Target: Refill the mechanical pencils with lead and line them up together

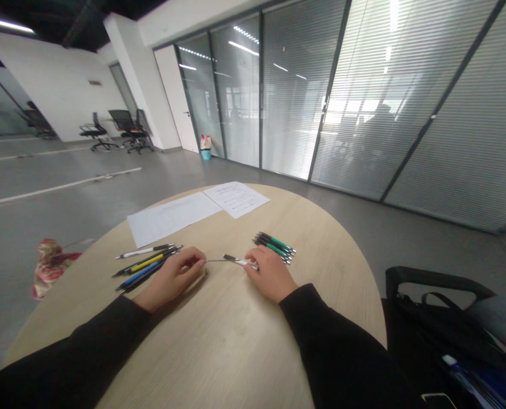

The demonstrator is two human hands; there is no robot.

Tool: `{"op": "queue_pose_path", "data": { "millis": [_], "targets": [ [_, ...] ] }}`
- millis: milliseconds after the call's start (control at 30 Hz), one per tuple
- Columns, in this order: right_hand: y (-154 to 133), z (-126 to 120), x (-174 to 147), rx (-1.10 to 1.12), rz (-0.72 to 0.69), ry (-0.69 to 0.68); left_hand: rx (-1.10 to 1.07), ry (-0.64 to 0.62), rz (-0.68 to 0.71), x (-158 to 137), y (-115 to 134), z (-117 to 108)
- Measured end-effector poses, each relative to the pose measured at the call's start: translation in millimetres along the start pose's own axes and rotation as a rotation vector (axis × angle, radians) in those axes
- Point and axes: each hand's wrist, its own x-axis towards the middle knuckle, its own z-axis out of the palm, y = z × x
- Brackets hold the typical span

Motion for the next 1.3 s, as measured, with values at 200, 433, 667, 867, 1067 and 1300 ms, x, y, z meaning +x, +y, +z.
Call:
{"op": "queue_pose_path", "data": {
  "millis": [200, 433, 667, 867, 1067, 1300],
  "targets": [
    [1, 1, 0, 0.05, -0.041, 0.011, -0.022, -0.039, 0.018, 0, 0, 0],
    [-1, 1, 0, 0.065, -0.049, 0.001, -0.009, -0.043, 0.018, -1, 4, -1],
    [-1, 1, 0, 0.066, -0.062, 0.019, -0.043, -0.074, 0.002, -2, 10, -2],
    [-4, 0, -1, 0.08, -0.054, 0.008, -0.029, -0.098, 0.049, -1, 8, -2],
    [-4, 0, 0, 0.017, -0.001, 0.021, 0.054, -0.018, 0.03, 1, -7, -1],
    [-6, 5, -2, -0.12, 0.002, 0.001, 0.234, 0.002, -0.075, 4, -20, 2]
  ]
}}
